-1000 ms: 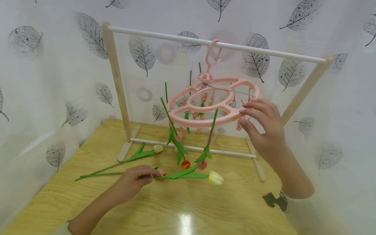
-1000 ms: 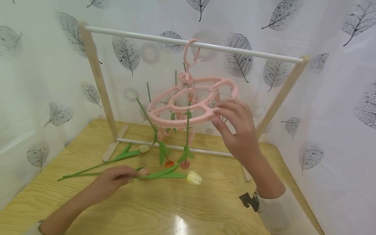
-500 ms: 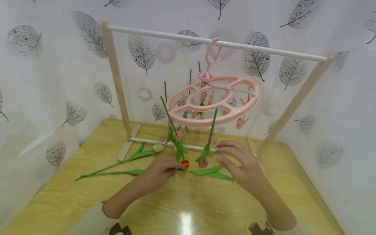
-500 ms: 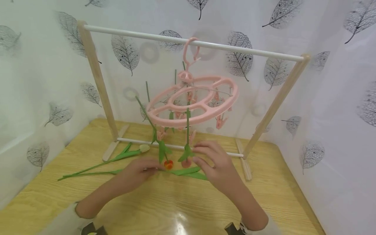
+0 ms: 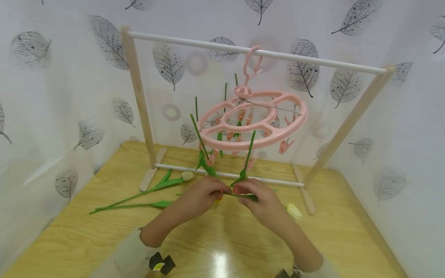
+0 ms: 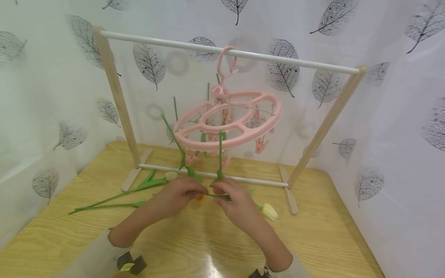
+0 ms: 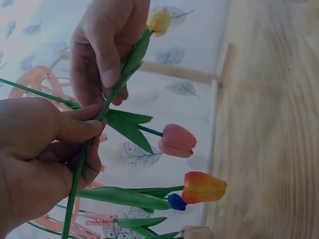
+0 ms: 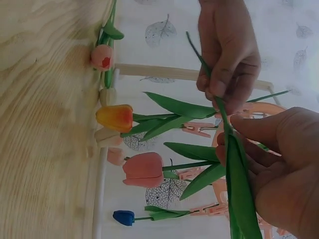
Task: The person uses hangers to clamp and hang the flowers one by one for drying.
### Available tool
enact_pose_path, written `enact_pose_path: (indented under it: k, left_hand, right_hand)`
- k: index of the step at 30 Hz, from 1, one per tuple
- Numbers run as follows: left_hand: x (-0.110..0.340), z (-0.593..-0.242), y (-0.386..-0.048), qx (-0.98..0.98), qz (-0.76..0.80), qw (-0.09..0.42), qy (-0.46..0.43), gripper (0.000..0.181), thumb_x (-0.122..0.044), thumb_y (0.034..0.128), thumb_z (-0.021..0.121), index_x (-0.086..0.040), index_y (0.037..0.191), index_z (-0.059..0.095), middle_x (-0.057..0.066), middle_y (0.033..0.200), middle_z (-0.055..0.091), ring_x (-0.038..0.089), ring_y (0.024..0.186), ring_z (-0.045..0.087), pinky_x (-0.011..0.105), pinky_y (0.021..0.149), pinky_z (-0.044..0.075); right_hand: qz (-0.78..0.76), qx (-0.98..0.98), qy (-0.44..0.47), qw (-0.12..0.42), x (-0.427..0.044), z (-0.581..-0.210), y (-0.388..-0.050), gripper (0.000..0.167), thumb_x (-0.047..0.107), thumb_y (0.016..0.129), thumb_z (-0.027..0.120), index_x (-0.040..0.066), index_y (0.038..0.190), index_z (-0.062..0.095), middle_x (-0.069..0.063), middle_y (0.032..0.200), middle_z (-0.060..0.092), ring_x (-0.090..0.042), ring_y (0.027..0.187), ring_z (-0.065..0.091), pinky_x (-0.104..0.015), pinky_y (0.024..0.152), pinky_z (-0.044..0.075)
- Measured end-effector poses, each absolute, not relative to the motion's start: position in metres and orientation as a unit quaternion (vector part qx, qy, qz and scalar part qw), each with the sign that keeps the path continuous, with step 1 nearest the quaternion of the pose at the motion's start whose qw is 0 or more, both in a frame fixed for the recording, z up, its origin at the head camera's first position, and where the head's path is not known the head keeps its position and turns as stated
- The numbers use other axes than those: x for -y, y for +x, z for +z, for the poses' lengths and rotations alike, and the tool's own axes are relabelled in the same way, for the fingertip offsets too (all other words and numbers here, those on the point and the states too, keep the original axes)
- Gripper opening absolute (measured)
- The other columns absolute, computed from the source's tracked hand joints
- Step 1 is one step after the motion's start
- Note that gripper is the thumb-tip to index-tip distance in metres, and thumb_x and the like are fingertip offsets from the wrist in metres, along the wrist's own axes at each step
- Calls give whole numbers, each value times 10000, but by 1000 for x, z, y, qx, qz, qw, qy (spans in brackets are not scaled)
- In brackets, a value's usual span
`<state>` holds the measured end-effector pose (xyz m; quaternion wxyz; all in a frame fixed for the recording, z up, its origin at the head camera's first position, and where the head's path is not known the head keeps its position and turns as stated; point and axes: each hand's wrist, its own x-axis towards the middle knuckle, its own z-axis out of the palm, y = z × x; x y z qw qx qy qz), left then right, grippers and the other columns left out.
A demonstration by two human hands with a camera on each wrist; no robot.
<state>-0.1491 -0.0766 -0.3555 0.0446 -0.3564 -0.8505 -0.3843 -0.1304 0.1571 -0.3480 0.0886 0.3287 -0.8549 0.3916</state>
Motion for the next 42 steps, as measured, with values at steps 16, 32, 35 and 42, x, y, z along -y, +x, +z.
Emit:
enact_pose_path:
  k: [16, 32, 35, 42]
  left_hand:
    - [90, -344, -151, 851, -382, -27, -358, 206, -104, 999, 625, -132, 1179, 722, -37, 1073, 717, 80, 942, 614, 245, 810, 545]
    - [139, -311, -146, 859, -392, -57, -326, 131, -243, 1015, 623, -273, 1090, 726, -108, 965, 679, 138, 836, 600, 277, 729, 537]
    - [145, -307, -144, 859, -403, -50, -312, 174, -255, 1018, 618, -238, 1150, 730, -93, 1026, 697, 124, 890, 621, 286, 772, 550]
    - [141, -300, -143, 851, -427, -4, -306, 196, -239, 1012, 629, -211, 1184, 718, -75, 1043, 709, 120, 899, 631, 286, 774, 553]
  right_hand:
    - [374, 857, 346, 82, -160, -351, -129, 315, -32, 886, 714, 87, 1177, 688, -37, 1161, 696, -207, 1049, 691, -259, 893, 576]
    - [394, 860, 314, 77, -172, -336, -129, 346, -83, 871, 700, 65, 1185, 710, -52, 1094, 738, -221, 931, 699, -295, 820, 593]
    - [409, 857, 306, 67, -174, -334, -129, 355, -93, 881, 678, 68, 1195, 718, -56, 1154, 736, -233, 999, 706, -302, 852, 592]
    - [417, 848, 320, 70, -173, -337, -128, 391, -117, 879, 653, 78, 1210, 723, -53, 1206, 719, -167, 1008, 692, -299, 826, 601]
